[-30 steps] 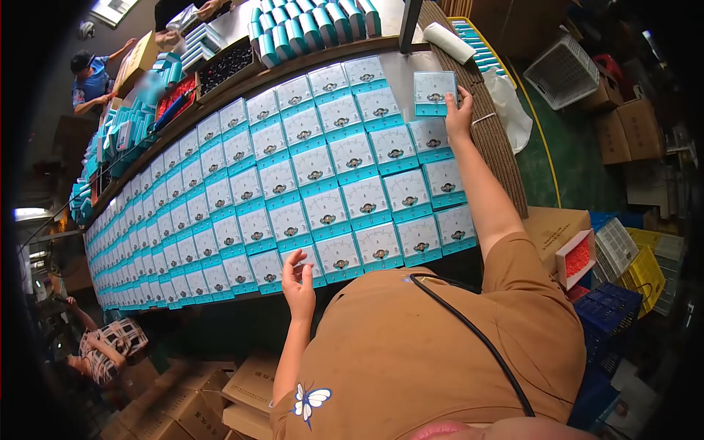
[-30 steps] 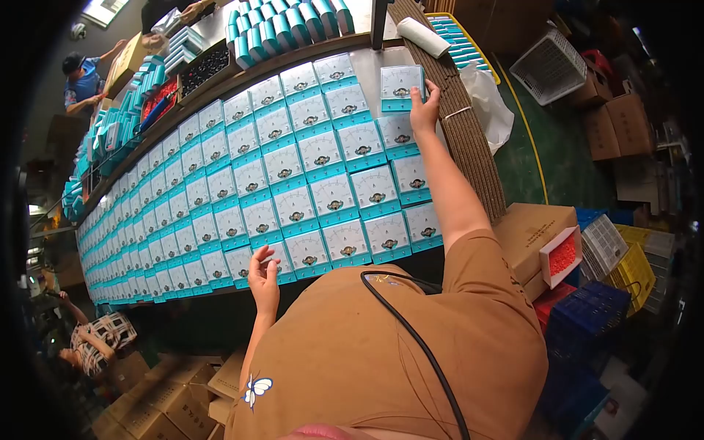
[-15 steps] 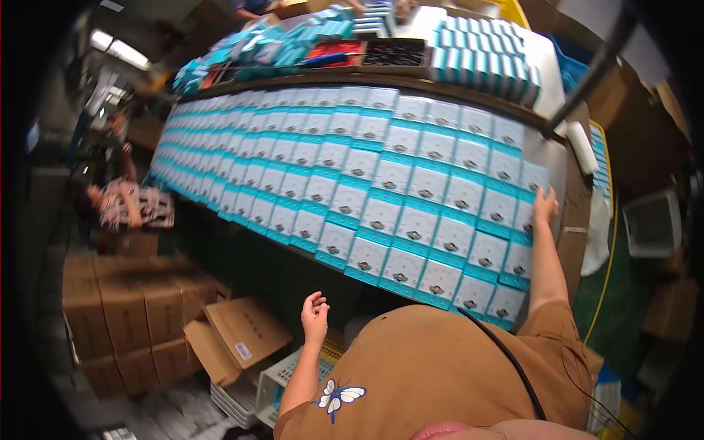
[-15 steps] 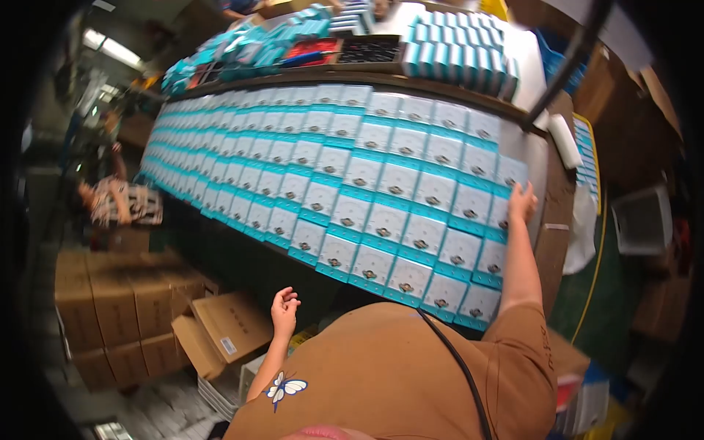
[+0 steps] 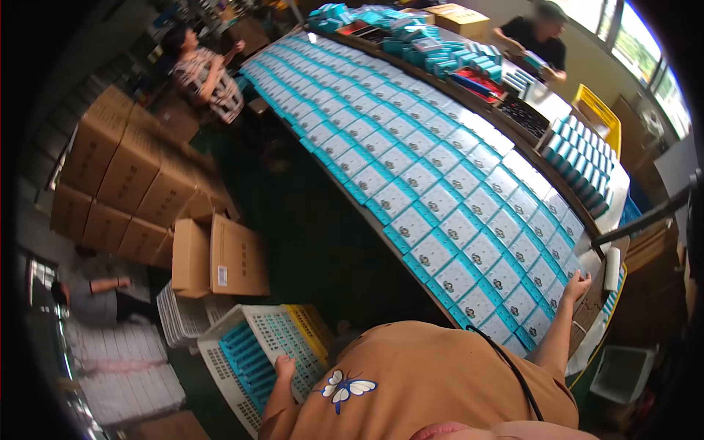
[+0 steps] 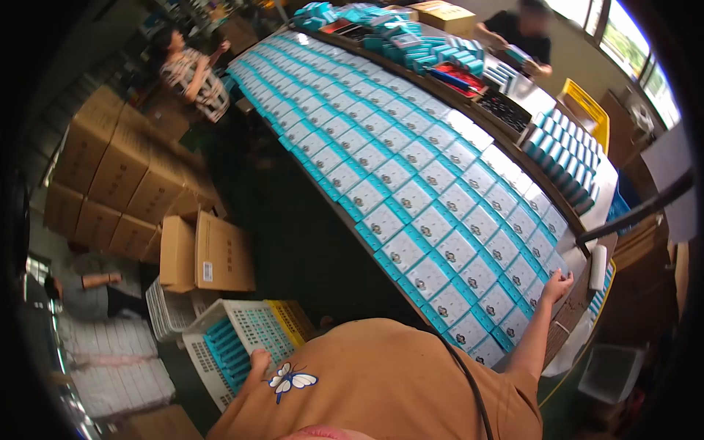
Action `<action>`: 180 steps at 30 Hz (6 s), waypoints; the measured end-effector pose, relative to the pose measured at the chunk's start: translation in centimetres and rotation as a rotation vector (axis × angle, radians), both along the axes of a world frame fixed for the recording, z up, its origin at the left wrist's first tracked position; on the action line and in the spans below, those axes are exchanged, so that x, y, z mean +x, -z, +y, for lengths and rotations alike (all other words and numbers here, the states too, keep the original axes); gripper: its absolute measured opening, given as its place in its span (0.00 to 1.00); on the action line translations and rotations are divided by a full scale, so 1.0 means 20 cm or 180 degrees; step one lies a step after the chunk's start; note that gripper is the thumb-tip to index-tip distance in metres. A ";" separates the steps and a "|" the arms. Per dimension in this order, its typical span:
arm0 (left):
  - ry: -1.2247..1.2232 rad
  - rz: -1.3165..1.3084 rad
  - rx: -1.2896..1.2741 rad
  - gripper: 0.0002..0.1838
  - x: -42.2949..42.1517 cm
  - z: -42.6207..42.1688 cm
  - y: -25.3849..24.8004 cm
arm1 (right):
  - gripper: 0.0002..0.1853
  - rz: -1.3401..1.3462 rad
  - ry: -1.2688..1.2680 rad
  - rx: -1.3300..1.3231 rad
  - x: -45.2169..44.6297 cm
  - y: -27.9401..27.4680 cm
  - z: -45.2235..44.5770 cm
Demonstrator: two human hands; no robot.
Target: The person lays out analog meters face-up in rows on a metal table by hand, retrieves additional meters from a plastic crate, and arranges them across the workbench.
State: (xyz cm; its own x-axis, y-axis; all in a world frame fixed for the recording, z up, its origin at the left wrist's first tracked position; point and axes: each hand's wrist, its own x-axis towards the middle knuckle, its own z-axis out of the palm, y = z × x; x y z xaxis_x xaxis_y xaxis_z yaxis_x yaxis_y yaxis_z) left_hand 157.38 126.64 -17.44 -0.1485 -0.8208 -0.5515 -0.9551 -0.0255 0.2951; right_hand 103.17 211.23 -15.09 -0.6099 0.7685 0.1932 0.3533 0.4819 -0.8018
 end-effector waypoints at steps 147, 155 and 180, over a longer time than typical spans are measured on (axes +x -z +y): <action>0.5609 0.2251 0.0319 0.51 -2.85 2.13 -0.75 | 0.34 -0.0015 -0.1870 -0.1904 0.26 -0.50 -0.72; 0.5303 0.2400 0.0442 0.49 -2.78 2.08 -0.73 | 0.25 0.1063 0.0406 -0.1933 0.45 -0.19 0.45; 0.5035 0.2520 0.0719 0.49 -2.69 2.03 -0.82 | 0.19 0.0830 -0.1187 -0.1713 0.45 -0.45 -0.68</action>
State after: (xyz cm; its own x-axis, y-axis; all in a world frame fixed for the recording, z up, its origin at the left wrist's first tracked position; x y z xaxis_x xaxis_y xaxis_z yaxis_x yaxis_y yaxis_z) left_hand 103.54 167.28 -1.01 -0.9035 0.4272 -0.0347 0.2471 0.5851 0.7724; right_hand 112.24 197.62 -6.07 -0.8369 0.5470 0.0206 0.0055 0.0461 -0.9989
